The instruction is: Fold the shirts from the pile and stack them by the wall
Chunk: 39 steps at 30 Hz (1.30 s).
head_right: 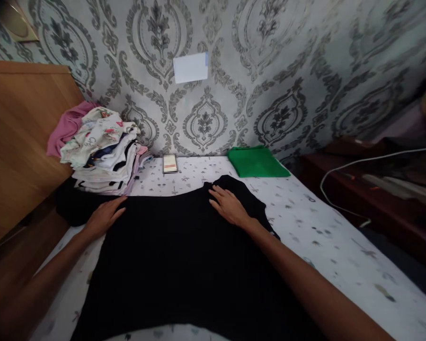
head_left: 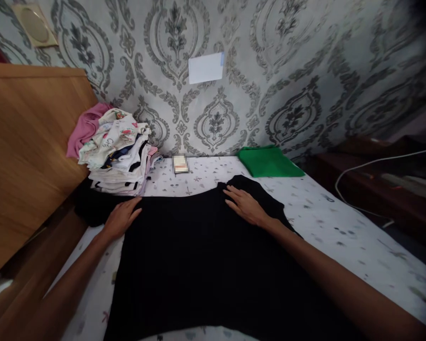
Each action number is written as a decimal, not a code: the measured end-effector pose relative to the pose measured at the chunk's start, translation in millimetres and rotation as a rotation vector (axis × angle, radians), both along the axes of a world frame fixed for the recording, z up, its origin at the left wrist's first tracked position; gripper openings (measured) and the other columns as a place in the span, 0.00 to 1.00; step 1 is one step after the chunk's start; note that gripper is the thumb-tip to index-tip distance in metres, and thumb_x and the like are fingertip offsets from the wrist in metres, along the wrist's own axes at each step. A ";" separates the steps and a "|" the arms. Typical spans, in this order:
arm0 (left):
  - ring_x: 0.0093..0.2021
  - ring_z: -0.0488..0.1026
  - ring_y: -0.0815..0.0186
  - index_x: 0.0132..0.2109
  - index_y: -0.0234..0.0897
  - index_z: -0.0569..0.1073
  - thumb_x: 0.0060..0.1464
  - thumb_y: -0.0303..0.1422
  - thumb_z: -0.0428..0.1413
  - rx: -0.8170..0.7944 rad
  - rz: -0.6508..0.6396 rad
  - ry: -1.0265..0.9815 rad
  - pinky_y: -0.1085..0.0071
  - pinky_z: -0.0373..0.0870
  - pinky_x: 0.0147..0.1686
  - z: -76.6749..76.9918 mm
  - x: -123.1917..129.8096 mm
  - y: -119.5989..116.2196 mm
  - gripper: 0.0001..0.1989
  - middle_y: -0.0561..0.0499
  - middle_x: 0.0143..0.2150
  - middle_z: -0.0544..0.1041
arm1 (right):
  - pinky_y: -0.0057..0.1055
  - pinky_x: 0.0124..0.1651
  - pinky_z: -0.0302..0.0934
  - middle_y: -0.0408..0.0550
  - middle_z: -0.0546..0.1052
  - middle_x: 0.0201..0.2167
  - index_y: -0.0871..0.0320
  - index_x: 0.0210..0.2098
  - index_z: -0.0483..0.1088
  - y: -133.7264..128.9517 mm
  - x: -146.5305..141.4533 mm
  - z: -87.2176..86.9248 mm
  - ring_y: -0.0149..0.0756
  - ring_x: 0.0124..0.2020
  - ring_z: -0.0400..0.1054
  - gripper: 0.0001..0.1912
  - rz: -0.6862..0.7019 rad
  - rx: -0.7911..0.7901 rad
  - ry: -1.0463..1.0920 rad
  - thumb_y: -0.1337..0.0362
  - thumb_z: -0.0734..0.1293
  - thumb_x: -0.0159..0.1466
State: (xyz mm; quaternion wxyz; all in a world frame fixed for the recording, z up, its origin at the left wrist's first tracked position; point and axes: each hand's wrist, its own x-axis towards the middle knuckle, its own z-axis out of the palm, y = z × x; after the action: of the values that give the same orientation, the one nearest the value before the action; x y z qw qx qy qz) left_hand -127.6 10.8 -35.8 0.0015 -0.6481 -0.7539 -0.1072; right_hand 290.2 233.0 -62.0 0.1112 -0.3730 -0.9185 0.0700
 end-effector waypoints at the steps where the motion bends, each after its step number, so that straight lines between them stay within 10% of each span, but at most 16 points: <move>1: 0.64 0.67 0.56 0.63 0.36 0.67 0.66 0.45 0.38 0.021 0.005 -0.014 0.56 0.60 0.65 -0.6 -12.8 -8.4 0.28 0.42 0.64 0.72 | 0.50 0.71 0.46 0.55 0.60 0.70 0.58 0.66 0.63 1.3 -0.3 -0.4 0.45 0.72 0.50 0.27 -0.002 -0.003 0.007 0.55 0.54 0.72; 8: 0.58 0.72 0.55 0.52 0.33 0.72 0.61 0.42 0.40 0.069 0.054 -0.032 0.59 0.64 0.63 8.8 -59.8 -43.7 0.25 0.38 0.55 0.77 | 0.48 0.71 0.45 0.57 0.59 0.70 0.61 0.66 0.63 -18.3 -9.3 15.8 0.45 0.72 0.48 0.25 -0.074 -0.031 -0.018 0.60 0.54 0.72; 14: 0.58 0.72 0.52 0.54 0.34 0.70 0.64 0.43 0.40 0.147 0.012 0.003 0.52 0.65 0.61 33.1 17.6 -49.9 0.23 0.42 0.55 0.76 | 0.54 0.70 0.46 0.57 0.56 0.72 0.58 0.67 0.59 -113.0 5.1 20.5 0.46 0.73 0.47 0.25 -0.061 -0.025 0.017 0.60 0.56 0.72; 20: 0.69 0.60 0.52 0.66 0.43 0.63 0.66 0.47 0.41 0.035 -0.447 -0.013 0.46 0.54 0.67 8.6 124.8 -86.2 0.27 0.44 0.69 0.66 | 0.51 0.70 0.49 0.59 0.59 0.70 0.57 0.66 0.61 -212.1 63.2 21.7 0.44 0.72 0.48 0.24 -0.007 0.005 -0.043 0.61 0.54 0.73; 29: 0.68 0.62 0.48 0.66 0.44 0.66 0.64 0.48 0.40 0.070 -0.275 0.081 0.45 0.61 0.63 -15.0 106.2 -126.8 0.29 0.41 0.67 0.68 | 0.52 0.66 0.58 0.56 0.57 0.71 0.49 0.69 0.56 -261.6 196.7 20.8 0.48 0.71 0.53 0.29 -0.133 -0.009 0.062 0.56 0.61 0.70; 39: 0.59 0.73 0.53 0.59 0.45 0.74 0.65 0.42 0.45 -0.032 -0.424 0.104 0.54 0.70 0.57 6.3 194.0 -154.3 0.22 0.44 0.61 0.75 | 0.54 0.69 0.52 0.49 0.66 0.67 0.49 0.58 0.71 -271.6 224.0 41.2 0.47 0.70 0.53 0.21 0.170 -0.150 0.115 0.65 0.66 0.65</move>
State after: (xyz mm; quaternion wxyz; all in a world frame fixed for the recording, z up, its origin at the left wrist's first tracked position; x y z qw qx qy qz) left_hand 66.3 -143.6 -29.5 0.0074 -0.7967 -0.6014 -0.0594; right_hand 514.2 -38.5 -20.8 0.1290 -0.2966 -0.9311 0.1690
